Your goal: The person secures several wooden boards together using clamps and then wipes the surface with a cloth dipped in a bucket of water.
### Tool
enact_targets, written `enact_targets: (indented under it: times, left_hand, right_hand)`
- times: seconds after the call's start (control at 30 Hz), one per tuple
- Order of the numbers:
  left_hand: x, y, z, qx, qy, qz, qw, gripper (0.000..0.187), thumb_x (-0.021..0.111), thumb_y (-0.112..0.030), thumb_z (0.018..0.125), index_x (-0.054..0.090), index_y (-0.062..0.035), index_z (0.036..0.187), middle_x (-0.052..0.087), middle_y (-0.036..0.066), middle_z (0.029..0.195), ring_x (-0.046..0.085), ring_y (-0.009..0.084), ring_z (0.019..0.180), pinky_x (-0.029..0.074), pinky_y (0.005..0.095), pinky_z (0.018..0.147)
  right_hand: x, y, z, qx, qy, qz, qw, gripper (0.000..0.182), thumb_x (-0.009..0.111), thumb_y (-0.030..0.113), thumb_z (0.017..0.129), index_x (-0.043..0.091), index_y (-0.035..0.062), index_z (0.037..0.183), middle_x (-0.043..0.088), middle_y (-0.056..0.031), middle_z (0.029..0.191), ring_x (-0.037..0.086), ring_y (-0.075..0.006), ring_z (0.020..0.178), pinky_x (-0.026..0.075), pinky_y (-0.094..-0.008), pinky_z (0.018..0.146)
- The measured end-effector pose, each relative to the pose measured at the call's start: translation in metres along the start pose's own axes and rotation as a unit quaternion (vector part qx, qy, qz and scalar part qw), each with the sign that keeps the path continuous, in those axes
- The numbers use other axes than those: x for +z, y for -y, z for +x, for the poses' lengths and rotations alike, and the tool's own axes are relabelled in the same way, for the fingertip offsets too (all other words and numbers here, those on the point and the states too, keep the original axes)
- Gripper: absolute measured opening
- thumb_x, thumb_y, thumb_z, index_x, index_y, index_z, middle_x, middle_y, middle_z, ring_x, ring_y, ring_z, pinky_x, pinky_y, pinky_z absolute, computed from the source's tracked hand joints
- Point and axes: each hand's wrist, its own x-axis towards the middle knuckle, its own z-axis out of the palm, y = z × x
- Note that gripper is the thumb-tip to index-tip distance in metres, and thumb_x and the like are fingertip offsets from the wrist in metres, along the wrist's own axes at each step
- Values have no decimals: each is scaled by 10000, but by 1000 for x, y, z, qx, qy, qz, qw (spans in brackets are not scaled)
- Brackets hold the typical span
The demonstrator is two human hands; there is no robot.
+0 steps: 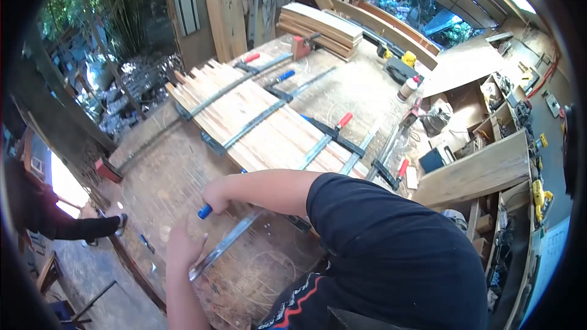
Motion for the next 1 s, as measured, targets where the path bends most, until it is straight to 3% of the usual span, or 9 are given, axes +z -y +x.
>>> enact_targets:
  times: [0.13,0.2,0.23,0.3,0.43,0.57,0.7,0.83,1.0]
  left_hand:
    - [4,-21,86,-86,272,38,958,498,843,-362,732,725,-62,1112,728,204,1050,712,325,959,550,404,875]
    - [30,-6,108,-38,312,-18,949,426,836,-384,727,757,-62,995,738,182,970,720,278,869,552,395,813]
    - [35,-2,113,-71,333,-61,938,426,836,-385,717,759,-61,985,738,174,970,716,268,866,552,394,810]
    - [24,-24,114,-131,379,-138,906,427,838,-386,699,764,-61,966,737,158,970,708,248,859,551,392,806]
    - [37,-24,112,-21,286,-42,957,359,781,-337,763,760,-59,990,742,176,1006,725,310,878,569,427,800]
    - [57,-32,85,-82,106,34,990,316,722,-300,806,755,-57,1006,748,175,989,726,342,898,574,446,779]
    - [64,-35,81,-99,66,62,991,270,617,-256,874,762,-85,1025,729,206,1031,702,401,959,567,487,809]
    - [50,-34,89,-47,148,70,985,277,693,-294,831,760,-88,1003,733,206,1020,712,361,954,569,454,825]
    - [49,5,127,33,358,-102,928,417,871,-330,696,746,-128,1039,743,132,1028,704,202,938,563,379,806]
  right_hand:
    - [-18,-30,24,85,305,238,918,223,739,336,870,720,114,888,666,-45,735,647,-224,689,512,-400,675]
    - [-8,-39,50,92,402,287,865,241,745,368,876,674,144,823,579,-12,649,591,-196,620,491,-370,653]
    - [-9,-41,51,87,375,246,889,257,764,351,856,601,174,763,481,0,618,524,-176,575,473,-372,631]
    - [10,-49,79,42,340,213,915,233,766,346,842,643,152,806,549,-18,661,562,-184,610,484,-381,638]
    - [35,-50,66,-85,83,78,990,284,745,350,822,729,100,956,710,-100,826,684,-238,738,532,-403,681]
    - [40,-12,17,133,-152,32,979,262,662,215,898,758,47,1074,753,-146,1062,730,-291,976,571,-398,802]
    - [26,4,-19,127,-160,21,979,297,666,239,847,755,72,1076,750,-149,1045,728,-331,975,577,-426,794]
    - [18,-1,-13,80,-102,-2,992,292,692,255,813,751,67,1028,747,-143,981,734,-313,899,578,-441,751]
    - [-6,-27,29,54,202,205,956,267,710,252,806,729,50,979,706,-124,884,671,-263,780,552,-418,671]
